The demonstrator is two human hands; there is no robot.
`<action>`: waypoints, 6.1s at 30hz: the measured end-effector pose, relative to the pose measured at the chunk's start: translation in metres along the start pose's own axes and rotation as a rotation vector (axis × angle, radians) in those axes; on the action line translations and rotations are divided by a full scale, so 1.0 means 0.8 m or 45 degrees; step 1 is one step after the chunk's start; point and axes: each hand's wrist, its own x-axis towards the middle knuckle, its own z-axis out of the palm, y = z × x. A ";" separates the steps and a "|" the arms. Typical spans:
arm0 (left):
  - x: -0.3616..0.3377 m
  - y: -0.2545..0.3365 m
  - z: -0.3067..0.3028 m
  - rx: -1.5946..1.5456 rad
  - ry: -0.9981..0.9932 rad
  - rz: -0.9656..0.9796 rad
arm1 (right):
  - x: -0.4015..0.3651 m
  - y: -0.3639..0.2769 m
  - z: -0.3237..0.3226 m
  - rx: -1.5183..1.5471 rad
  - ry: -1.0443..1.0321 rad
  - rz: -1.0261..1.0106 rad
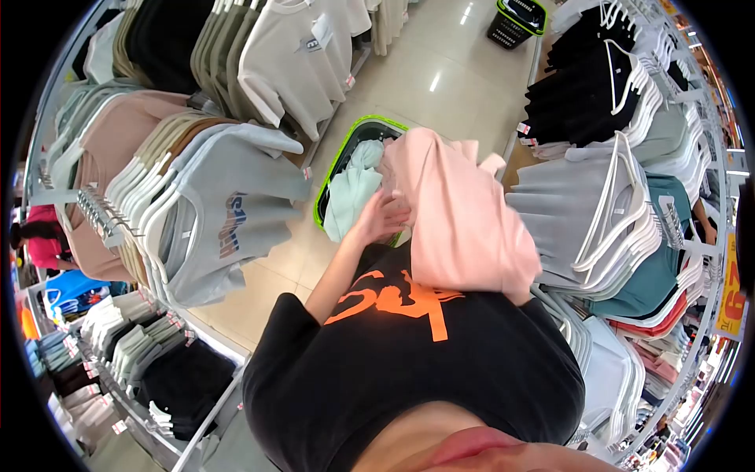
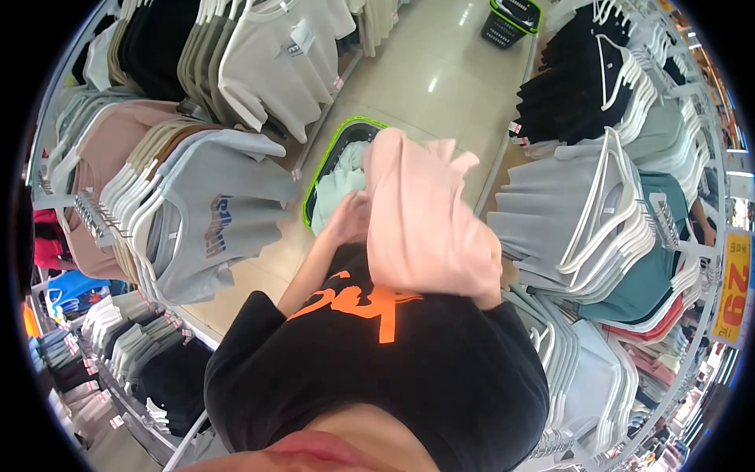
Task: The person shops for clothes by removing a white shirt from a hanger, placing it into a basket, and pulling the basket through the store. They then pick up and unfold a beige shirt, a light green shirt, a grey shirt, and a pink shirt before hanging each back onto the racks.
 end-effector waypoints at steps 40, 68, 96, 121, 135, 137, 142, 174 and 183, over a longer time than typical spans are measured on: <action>0.134 0.023 0.432 1.561 0.090 2.319 | -0.044 -0.086 -0.352 0.383 1.040 -0.163; 0.423 0.390 0.625 1.723 -0.086 1.769 | 0.225 0.007 -0.692 -0.820 1.187 0.138; 0.706 0.892 0.773 2.174 0.104 1.665 | 0.729 -0.137 -1.224 -1.026 1.064 -0.175; 1.096 1.161 0.928 2.198 -0.244 0.854 | 0.964 0.025 -1.528 0.086 1.090 0.792; 1.274 1.389 1.073 2.257 0.198 0.866 | 1.182 -0.020 -1.803 0.024 1.231 0.552; 1.314 1.407 1.078 2.302 0.223 0.799 | 1.192 0.001 -1.832 -0.017 1.275 0.543; 1.425 1.485 1.118 2.397 0.328 0.812 | 1.244 0.004 -1.934 -0.134 1.333 0.612; 1.769 1.829 1.433 1.470 1.510 1.436 | 1.742 -0.096 -2.482 -0.558 -0.227 0.699; 1.761 1.818 1.397 1.234 2.207 1.201 | 1.811 -0.083 -2.486 -0.586 -0.434 0.357</action>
